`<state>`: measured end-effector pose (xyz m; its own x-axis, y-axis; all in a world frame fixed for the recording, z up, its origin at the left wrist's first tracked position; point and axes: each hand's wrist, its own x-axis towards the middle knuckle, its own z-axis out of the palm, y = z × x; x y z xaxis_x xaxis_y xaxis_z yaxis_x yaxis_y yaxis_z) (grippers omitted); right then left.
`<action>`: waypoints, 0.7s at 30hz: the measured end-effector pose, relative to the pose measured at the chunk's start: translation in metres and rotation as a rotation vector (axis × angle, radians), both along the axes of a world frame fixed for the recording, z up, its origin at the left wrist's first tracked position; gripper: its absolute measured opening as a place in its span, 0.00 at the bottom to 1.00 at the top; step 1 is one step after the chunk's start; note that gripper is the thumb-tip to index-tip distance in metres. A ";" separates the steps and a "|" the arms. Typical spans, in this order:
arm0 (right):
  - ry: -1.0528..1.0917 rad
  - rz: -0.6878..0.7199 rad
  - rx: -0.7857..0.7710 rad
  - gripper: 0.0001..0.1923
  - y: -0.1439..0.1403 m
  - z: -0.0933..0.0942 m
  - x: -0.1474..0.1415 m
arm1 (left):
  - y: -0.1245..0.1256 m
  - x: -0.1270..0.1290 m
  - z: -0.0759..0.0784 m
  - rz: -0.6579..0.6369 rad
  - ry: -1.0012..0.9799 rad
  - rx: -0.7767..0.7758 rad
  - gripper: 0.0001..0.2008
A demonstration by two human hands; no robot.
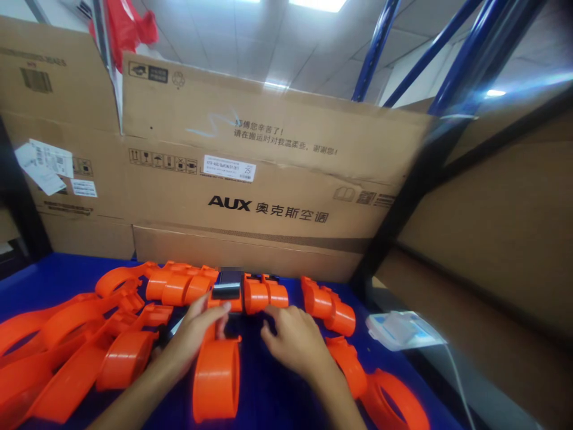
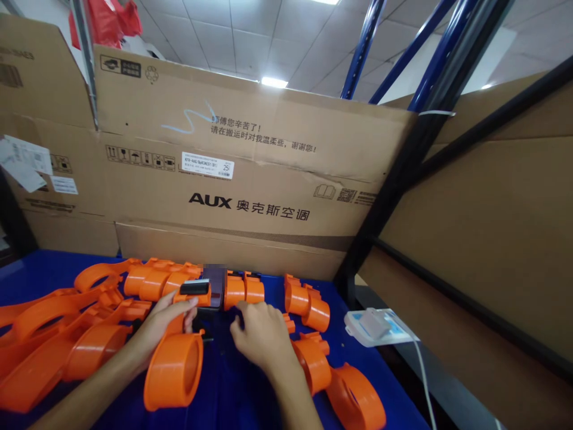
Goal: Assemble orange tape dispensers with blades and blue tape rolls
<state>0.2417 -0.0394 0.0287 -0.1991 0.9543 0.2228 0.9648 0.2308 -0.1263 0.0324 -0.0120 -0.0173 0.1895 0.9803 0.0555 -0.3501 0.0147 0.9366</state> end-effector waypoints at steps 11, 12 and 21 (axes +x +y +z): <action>0.908 0.317 0.234 0.24 0.006 -0.018 -0.007 | -0.008 0.007 0.009 -0.015 0.036 -0.008 0.23; 0.956 0.332 0.221 0.23 0.005 -0.017 -0.008 | -0.008 0.007 0.010 -0.025 0.044 0.000 0.23; 1.469 0.281 0.176 0.18 0.013 -0.021 -0.030 | -0.009 0.008 0.008 -0.029 0.069 0.004 0.24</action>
